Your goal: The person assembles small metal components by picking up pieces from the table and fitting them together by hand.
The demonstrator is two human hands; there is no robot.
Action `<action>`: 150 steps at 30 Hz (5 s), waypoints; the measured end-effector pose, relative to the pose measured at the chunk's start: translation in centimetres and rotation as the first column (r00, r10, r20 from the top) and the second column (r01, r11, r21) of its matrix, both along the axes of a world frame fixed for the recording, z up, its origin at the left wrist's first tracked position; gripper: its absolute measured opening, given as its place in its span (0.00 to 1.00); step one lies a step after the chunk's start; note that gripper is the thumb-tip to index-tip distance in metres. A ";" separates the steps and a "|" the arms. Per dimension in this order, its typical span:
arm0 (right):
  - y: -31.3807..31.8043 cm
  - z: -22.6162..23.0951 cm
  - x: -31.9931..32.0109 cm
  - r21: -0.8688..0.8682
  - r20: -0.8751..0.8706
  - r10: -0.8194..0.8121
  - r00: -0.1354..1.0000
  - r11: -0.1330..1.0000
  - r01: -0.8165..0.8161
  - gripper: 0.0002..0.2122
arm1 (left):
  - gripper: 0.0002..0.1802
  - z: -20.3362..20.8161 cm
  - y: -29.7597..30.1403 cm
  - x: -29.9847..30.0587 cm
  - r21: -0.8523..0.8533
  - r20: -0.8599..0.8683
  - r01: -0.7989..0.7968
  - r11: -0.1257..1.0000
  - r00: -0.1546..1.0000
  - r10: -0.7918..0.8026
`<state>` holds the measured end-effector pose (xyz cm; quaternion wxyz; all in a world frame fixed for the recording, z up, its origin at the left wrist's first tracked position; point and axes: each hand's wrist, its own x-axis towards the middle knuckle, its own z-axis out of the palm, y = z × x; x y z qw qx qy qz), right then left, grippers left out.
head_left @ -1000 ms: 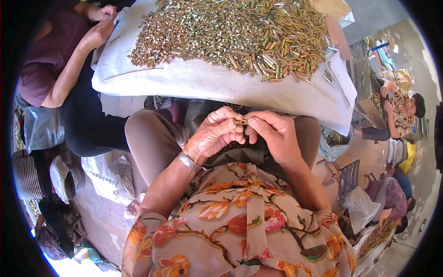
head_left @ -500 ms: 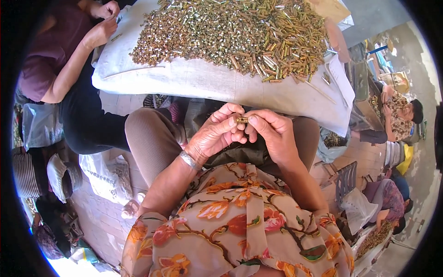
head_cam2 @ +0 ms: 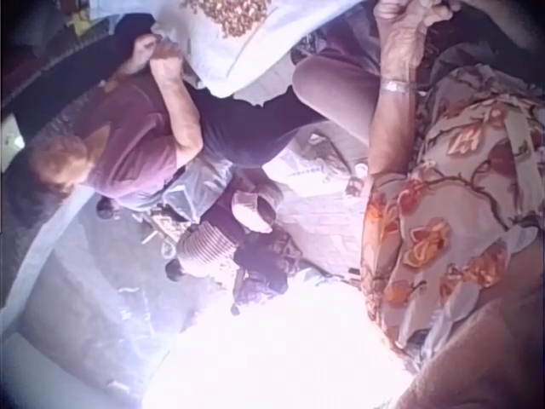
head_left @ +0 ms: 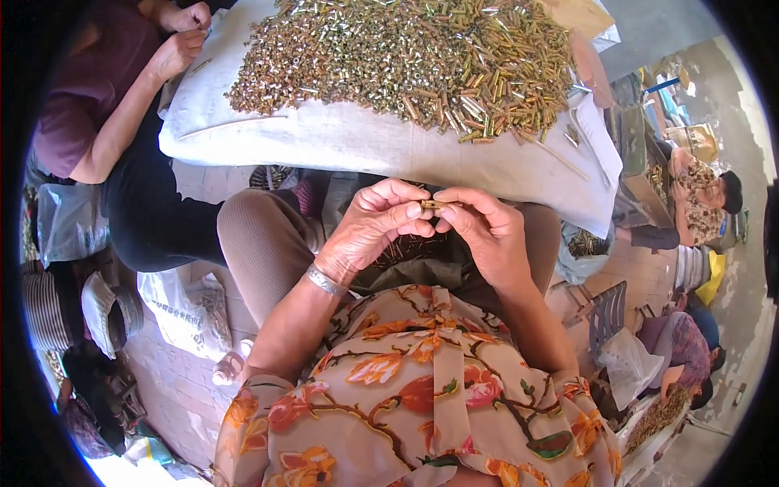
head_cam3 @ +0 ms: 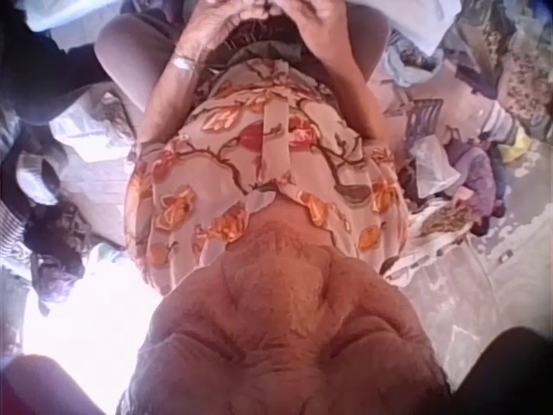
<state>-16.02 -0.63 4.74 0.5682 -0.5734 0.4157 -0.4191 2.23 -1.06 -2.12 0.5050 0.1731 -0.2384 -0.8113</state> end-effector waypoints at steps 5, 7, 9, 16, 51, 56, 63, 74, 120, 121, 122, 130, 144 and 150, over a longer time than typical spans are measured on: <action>0.1 -0.8 0.3 -0.151 -0.117 -0.077 0.990 0.987 0.059 0.07 | 0.10 0.7 0.2 0.0 0.010 0.140 -0.077 0.997 0.987 0.075; 0.2 -0.9 0.4 -0.211 -0.178 -0.104 0.978 0.975 0.065 0.07 | 0.10 0.7 0.3 0.1 -0.006 0.164 -0.090 0.996 0.982 0.090; 0.5 -1.3 0.7 -0.294 -0.227 -0.179 0.957 0.950 0.108 0.06 | 0.10 0.4 0.4 0.0 -0.124 0.282 -0.151 0.981 0.942 0.181; 0.8 -1.5 0.7 -0.338 -0.203 -0.219 0.954 0.930 0.142 0.06 | 0.09 0.8 0.5 -0.4 -0.180 0.289 -0.179 0.967 0.930 0.226; -15.6 -5.2 2.6 -0.330 -0.512 -0.232 0.827 0.942 0.060 0.06 | 0.05 -1.0 -10.2 -1.4 -0.814 0.447 0.249 0.525 -0.309 0.839; -10.1 -1.8 0.1 0.253 -0.042 -0.066 0.997 0.965 0.074 0.09 | 0.06 0.0 -6.8 -0.5 -0.306 0.728 -0.204 0.930 0.579 0.367; -3.7 -1.0 -0.8 0.118 0.068 -0.158 0.985 0.982 0.149 0.08 | 0.10 2.6 -1.4 -1.5 -0.065 0.380 -0.240 0.969 0.892 0.247; -1.6 -0.6 -0.3 0.187 0.264 -0.209 0.942 0.969 0.163 0.12 | 0.10 3.7 0.8 -3.3 -0.201 0.389 -0.278 0.939 0.857 0.337; 0.1 -1.1 -2.4 0.332 0.255 0.087 0.963 0.928 -0.171 0.07 | 0.09 1.7 -0.5 -0.7 0.028 0.177 0.156 0.987 0.971 -0.159; -0.4 -1.4 -2.6 0.330 0.255 0.085 0.963 0.929 -0.169 0.07 | 0.09 1.5 -1.1 -0.7 0.046 0.196 0.150 0.988 0.968 -0.156; -1.1 -1.7 -3.0 0.478 0.452 -0.038 0.891 0.854 -0.206 0.07 | 0.09 1.6 -2.0 -0.8 0.014 0.322 0.091 0.996 0.942 -0.090; -9.9 -6.5 -4.5 -0.451 -0.457 -0.298 0.838 0.890 0.070 0.03 | 0.11 -0.3 -10.4 -4.2 -0.805 0.568 0.232 0.546 0.034 0.822; -7.2 -1.0 -3.5 0.350 0.181 -0.179 0.967 0.931 0.106 0.07 | 0.11 1.0 -7.5 -3.4 -0.564 0.756 0.018 0.826 0.415 0.507; -2.3 -1.8 -2.3 0.134 0.010 -0.141 0.990 0.981 0.138 0.10 | 0.11 2.7 -2.0 -2.7 -0.031 0.402 -0.185 0.982 0.897 0.182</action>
